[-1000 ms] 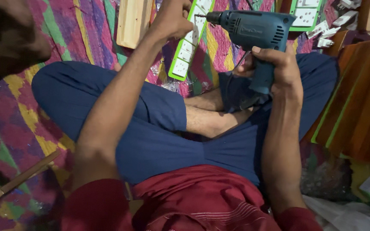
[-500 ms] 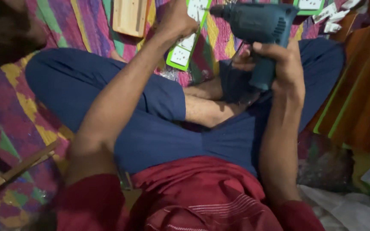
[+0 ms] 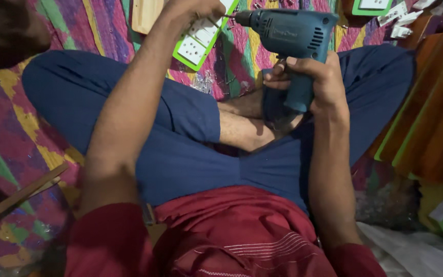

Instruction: The person sits on the floor and uses a power drill to fasten screws into a green electrical socket strip. They hold the strip with one hand and operate the drill with the other, working on multiple units placed on a colorful mat.

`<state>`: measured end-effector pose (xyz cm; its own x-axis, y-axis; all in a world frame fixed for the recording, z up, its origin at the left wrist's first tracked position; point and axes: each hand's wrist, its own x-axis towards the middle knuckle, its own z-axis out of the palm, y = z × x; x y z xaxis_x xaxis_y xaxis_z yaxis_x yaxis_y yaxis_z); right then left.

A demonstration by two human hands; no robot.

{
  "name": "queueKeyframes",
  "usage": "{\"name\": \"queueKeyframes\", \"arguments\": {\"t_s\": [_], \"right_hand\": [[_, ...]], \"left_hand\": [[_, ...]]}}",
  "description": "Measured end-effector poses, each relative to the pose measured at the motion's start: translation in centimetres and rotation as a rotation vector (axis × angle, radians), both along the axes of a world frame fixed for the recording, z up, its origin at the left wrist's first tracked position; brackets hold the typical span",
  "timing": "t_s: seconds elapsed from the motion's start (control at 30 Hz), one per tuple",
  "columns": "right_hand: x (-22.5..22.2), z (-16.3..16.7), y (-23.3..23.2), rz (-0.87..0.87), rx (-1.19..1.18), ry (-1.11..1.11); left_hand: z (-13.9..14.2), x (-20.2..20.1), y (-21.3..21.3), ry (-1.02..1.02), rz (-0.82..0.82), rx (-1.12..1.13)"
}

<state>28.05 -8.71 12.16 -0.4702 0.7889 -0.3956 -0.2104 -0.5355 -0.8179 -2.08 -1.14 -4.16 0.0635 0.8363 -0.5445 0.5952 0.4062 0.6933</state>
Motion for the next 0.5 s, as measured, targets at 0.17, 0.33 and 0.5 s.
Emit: {"name": "queueKeyframes", "arguments": {"t_s": [0.17, 0.33, 0.5], "right_hand": [[-0.3, 0.1, 0.0, 0.013, -0.037, 0.008], [-0.7, 0.0, -0.1, -0.011, -0.048, -0.048], [-0.7, -0.1, -0.5, -0.051, -0.033, -0.017]], "left_hand": [[0.0, -0.1, 0.6, 0.097, -0.112, -0.071], [0.5, -0.7, 0.5, 0.119, -0.087, -0.089], [0.2, -1.2, -0.2, 0.117, -0.08, -0.075]]}}
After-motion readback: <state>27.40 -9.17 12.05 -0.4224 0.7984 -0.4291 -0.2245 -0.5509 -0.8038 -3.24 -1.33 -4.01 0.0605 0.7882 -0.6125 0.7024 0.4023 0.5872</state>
